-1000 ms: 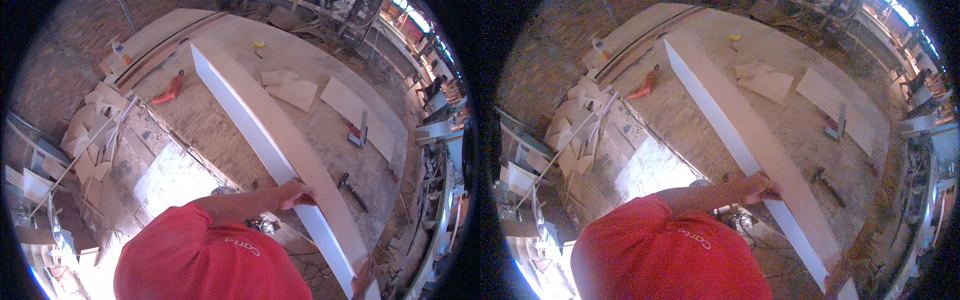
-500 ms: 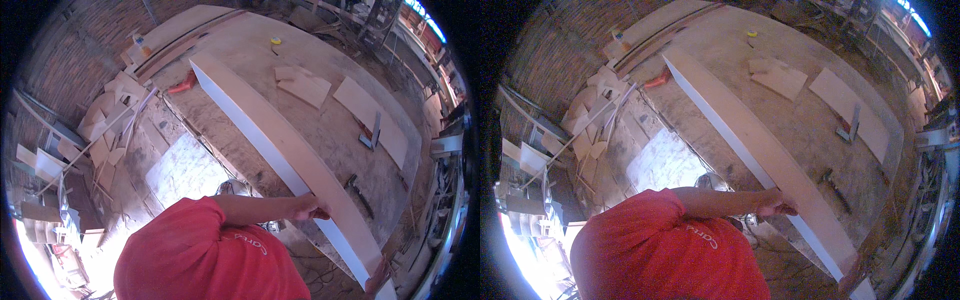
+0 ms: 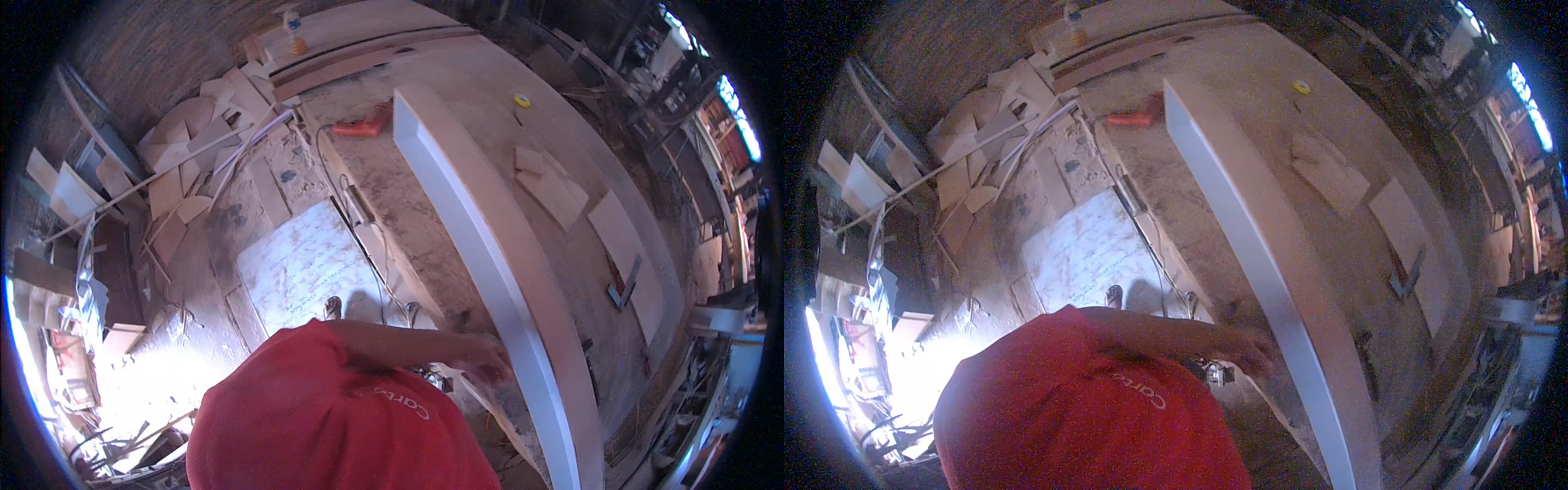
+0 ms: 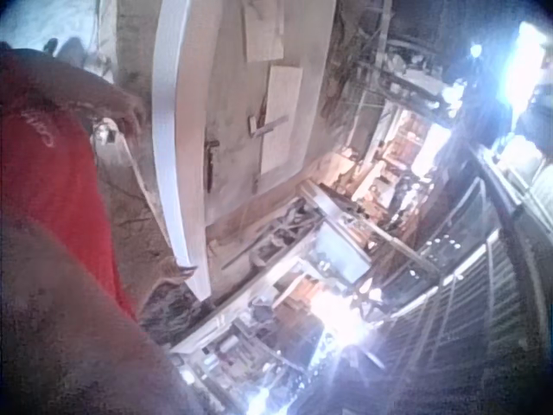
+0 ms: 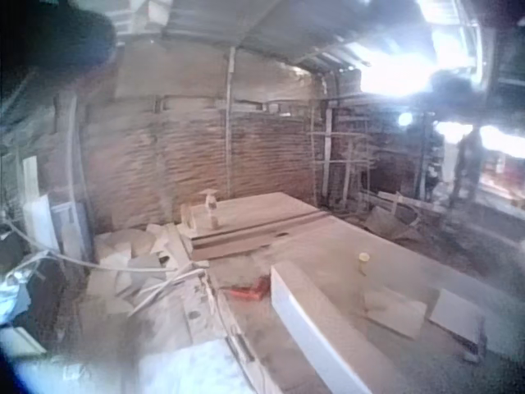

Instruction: The person sits on the floor and handles a small wooden box, then moves to a workbench and uses a corded drill to drive screws into a long white wooden panel. The person repeatedly positions the panel, drills, and repositions it.

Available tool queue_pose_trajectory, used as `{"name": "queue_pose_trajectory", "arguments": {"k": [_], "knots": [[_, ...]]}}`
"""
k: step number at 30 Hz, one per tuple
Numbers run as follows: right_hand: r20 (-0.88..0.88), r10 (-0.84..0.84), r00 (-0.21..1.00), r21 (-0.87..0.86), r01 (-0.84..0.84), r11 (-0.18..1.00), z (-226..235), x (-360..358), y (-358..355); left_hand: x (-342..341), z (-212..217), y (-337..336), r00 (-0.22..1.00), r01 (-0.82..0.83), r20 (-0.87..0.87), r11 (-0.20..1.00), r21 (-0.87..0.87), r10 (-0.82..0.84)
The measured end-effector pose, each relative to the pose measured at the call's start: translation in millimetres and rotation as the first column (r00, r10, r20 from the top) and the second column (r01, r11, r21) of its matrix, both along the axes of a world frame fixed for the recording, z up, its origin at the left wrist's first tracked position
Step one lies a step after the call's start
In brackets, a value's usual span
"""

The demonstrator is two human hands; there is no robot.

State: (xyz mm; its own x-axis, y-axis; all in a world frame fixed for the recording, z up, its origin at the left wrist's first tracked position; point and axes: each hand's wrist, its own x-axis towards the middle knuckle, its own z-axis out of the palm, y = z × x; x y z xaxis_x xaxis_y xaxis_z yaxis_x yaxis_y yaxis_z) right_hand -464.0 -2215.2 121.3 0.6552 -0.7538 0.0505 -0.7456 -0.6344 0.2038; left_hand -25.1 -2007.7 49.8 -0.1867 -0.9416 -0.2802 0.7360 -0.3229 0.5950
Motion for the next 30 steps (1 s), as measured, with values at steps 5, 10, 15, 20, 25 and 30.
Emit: {"name": "queue_pose_trajectory", "arguments": {"k": [5, 10, 15, 20, 25, 30], "knots": [[0.03, 0.01, 0.999, 0.429, -0.022, 0.903, -109, 133, 139, 113, -35, 167, 0.774, -0.37, 0.578, 0.926, 0.08, 0.259], [-0.128, 0.001, 0.992, 0.768, 0.098, 0.633, -217, 241, 277, 204, -68, 345, 0.5, -0.588, 0.764, 0.807, -0.045, 0.407], [-0.174, 0.085, 0.981, 0.849, 0.106, 0.518, -269, 335, 354, 294, -23, 467, 0.433, -0.751, 0.823, 0.653, 0.104, 0.367], [0.105, 0.188, 0.976, 0.844, -0.188, 0.502, -200, 525, 317, 377, -22, 523, 0.21, -0.919, 0.849, 0.394, 0.003, 0.484], [0.287, -0.272, 0.918, 0.955, -0.252, 0.155, -144, 690, 301, 438, -10, 516, 0.151, -0.946, 0.873, 0.325, -0.009, 0.464], [0.184, -0.627, 0.757, 0.858, -0.435, -0.273, -121, 843, 352, 504, -22, 522, 0.045, -0.911, 0.942, 0.4, -0.097, 0.331]]}}
